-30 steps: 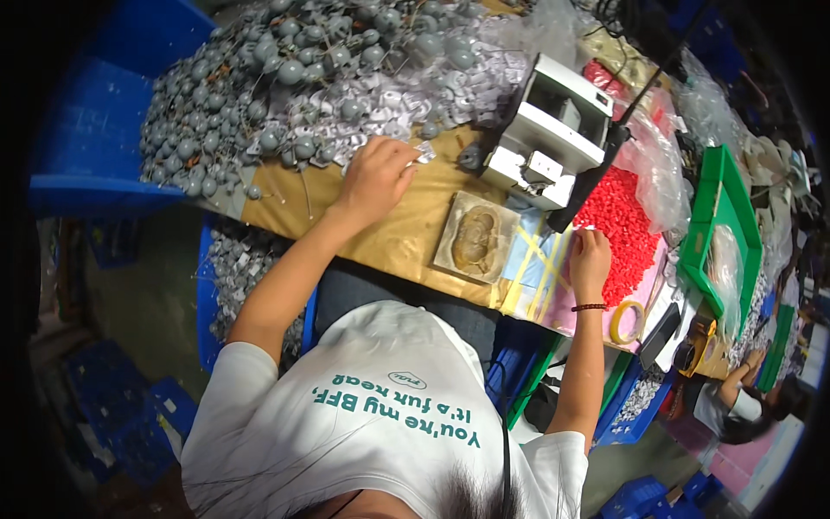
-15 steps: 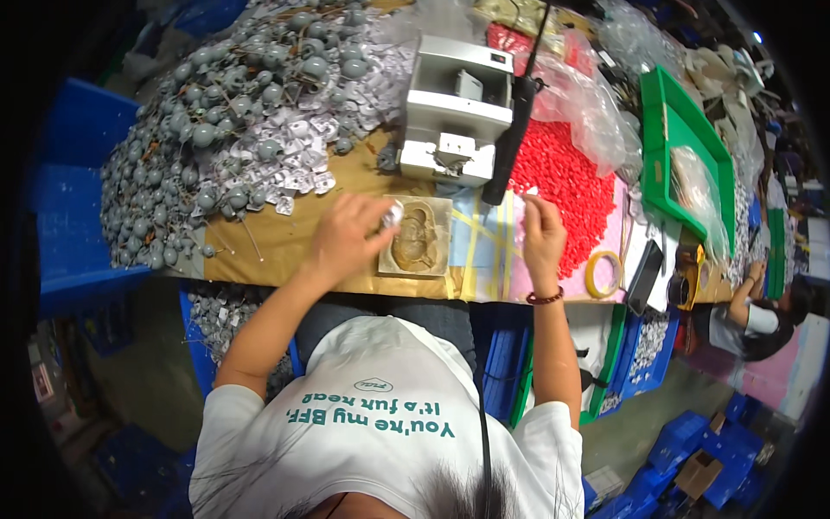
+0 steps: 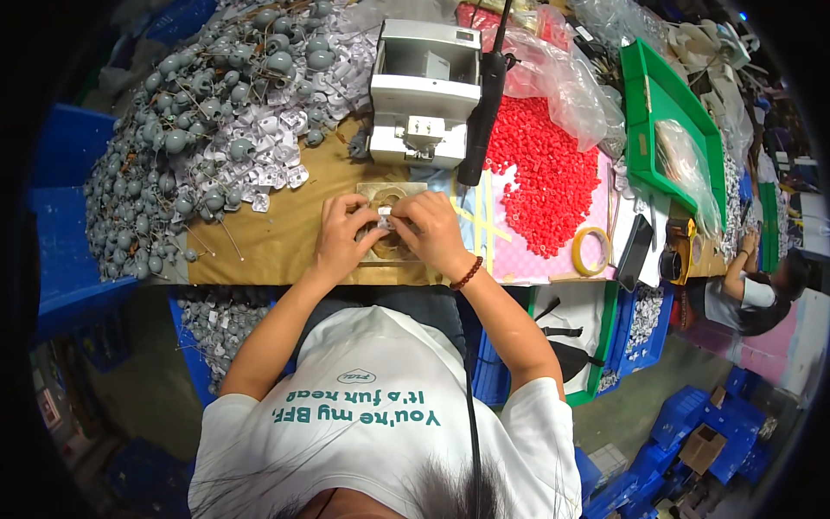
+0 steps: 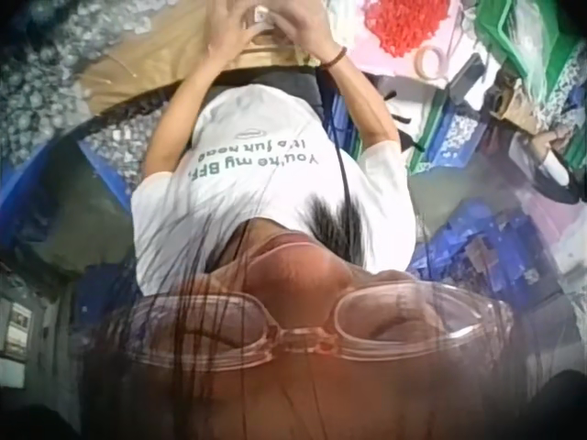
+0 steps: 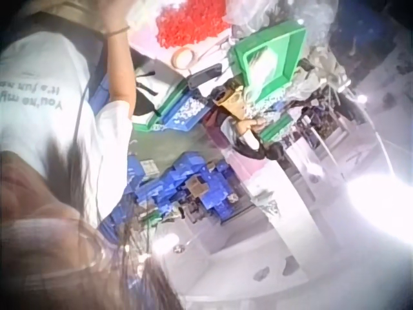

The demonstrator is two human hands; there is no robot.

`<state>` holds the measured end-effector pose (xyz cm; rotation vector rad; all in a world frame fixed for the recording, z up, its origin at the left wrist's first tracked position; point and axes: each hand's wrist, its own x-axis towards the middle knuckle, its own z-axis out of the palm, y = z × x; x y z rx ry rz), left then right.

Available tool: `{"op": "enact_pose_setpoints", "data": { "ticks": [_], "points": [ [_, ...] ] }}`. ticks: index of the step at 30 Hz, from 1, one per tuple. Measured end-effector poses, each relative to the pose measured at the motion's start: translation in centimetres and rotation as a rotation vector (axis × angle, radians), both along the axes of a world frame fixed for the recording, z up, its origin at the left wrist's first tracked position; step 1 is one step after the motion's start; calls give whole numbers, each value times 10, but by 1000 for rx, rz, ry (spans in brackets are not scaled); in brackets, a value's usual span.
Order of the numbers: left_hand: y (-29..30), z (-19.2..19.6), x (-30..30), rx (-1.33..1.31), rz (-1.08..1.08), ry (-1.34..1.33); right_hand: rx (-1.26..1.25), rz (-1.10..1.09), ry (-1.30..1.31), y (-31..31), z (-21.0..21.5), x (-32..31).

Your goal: Placing small grey toy components into plastic bags and using a suspended power tool to process or secure them.

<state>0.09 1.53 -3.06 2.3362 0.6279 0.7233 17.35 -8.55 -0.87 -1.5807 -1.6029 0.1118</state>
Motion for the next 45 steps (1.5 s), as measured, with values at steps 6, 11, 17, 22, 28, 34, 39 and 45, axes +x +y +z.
{"op": "enact_pose_setpoints", "data": {
  "ticks": [6,11,17,22,28,34,39,45],
  "points": [
    [2,4,1,-59,67,-23,1,80,-230,5,-6,-2],
    [38,-8,15,-220,252,-83,-109,77,-394,-5,5,-8],
    [80,-24,44,-326,260,-41,-80,-19,-335,-10,-12,-19],
    [79,14,26,-750,201,-422,-61,-39,-261,-10,-24,-18],
    [46,110,-38,-1171,-253,-551,66,-89,200,-4,27,-19],
    [3,90,-45,-1640,-430,-437,-373,403,984,-8,73,-29],
    [-22,64,-41,-1379,-146,-166,-611,129,856,-25,54,-19],
    [-40,13,-30,-686,79,18,-289,61,-113,-23,25,-18]
  ]
}}
